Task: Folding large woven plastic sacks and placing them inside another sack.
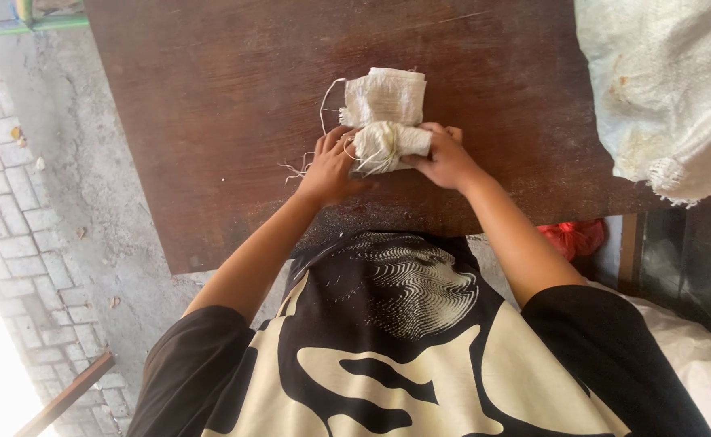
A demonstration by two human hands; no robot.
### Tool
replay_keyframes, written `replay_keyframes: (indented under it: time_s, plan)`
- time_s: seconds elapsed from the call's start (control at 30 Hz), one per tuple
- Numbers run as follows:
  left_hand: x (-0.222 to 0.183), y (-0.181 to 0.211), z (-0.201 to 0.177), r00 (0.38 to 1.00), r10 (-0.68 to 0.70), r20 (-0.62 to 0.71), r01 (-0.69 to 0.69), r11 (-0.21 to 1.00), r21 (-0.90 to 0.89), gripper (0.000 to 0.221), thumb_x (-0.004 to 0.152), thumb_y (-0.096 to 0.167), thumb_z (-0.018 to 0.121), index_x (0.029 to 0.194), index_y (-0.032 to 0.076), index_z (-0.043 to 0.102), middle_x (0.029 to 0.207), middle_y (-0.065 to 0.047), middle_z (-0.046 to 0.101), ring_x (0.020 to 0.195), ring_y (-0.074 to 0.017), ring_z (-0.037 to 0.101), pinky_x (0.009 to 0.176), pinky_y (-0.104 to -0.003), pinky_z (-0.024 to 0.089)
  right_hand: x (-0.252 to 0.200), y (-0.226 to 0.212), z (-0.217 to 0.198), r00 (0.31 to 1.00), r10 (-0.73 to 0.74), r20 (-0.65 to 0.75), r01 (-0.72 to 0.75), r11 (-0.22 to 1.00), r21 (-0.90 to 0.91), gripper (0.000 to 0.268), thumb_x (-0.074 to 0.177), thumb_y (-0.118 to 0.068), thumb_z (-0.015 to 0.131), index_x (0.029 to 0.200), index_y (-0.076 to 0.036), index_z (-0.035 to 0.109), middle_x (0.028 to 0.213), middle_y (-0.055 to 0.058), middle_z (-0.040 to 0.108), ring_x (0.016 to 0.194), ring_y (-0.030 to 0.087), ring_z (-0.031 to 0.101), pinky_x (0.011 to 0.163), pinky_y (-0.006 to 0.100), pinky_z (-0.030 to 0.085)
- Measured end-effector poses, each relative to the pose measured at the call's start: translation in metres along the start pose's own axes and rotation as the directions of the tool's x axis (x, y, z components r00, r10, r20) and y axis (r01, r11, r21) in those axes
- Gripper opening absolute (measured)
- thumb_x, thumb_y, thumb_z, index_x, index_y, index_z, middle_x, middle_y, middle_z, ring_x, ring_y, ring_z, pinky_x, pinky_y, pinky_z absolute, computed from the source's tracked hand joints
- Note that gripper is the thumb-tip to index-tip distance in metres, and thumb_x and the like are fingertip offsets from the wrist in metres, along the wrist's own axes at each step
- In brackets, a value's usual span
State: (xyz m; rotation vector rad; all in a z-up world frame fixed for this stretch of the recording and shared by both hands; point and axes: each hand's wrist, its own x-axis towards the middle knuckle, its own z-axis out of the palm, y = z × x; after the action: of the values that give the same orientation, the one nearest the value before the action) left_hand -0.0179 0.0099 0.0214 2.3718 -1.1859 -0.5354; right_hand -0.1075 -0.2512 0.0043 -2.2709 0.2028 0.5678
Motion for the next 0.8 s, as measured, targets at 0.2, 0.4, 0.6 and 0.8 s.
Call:
replay_keyframes:
  time_s: [0.2,0.4,0.6,0.8]
  plan:
    - [0.023,0.001,0.023,0.981,-0.113,-0.157,0.062,0.952,-0.299,0.046,0.087,0.043,0.078,0.111,0.005,0.067,0.123,-0.012,0.067,0.128,-0.0326,0.056,0.108,-0.051,0.042,0.028,0.034,0.017,0.98,-0.128,-0.152,0.168,0.944,0.283,0.036,0.103,-0.042,0.06,0.122,-0.013,0.068,0.114,0.006,0.075,0.109,0.023,0.072,0.102,0.045,0.052]
    - [0.049,-0.008,0.035,0.923,-0.371,-0.104,0.283,0.836,-0.47,0.042,0.095,0.04,0.07,0.113,0.002,0.067,0.099,-0.022,0.07,0.097,-0.0395,0.068,0.087,-0.05,0.051,0.05,0.017,0.02,0.965,0.159,-0.209,-0.121,0.975,0.185,0.051,0.108,-0.05,0.053,0.101,-0.004,0.074,0.087,0.013,0.076,0.078,0.028,0.075,0.09,0.044,0.06]
    - [0.065,-0.026,0.038,0.896,-0.444,-0.003,0.365,0.74,-0.565,0.042,0.094,0.04,0.067,0.11,0.001,0.069,0.096,-0.023,0.075,0.091,-0.0388,0.073,0.083,-0.049,0.055,0.065,0.01,0.019,0.919,0.219,-0.327,-0.242,0.97,-0.032,0.07,0.105,-0.061,0.061,0.119,0.008,0.062,0.104,0.025,0.07,0.096,0.037,0.068,0.11,0.062,0.034]
    - [0.07,-0.023,0.031,0.817,-0.556,0.151,0.552,0.681,-0.481,0.05,0.093,0.042,0.066,0.113,-0.003,0.067,0.1,-0.026,0.074,0.096,-0.0392,0.073,0.088,-0.049,0.056,0.011,-0.07,-0.019,0.919,-0.198,-0.342,0.032,0.9,-0.435,0.107,0.091,-0.049,0.076,0.167,-0.008,0.013,0.169,0.023,0.02,0.158,0.038,0.018,0.128,0.061,0.017]
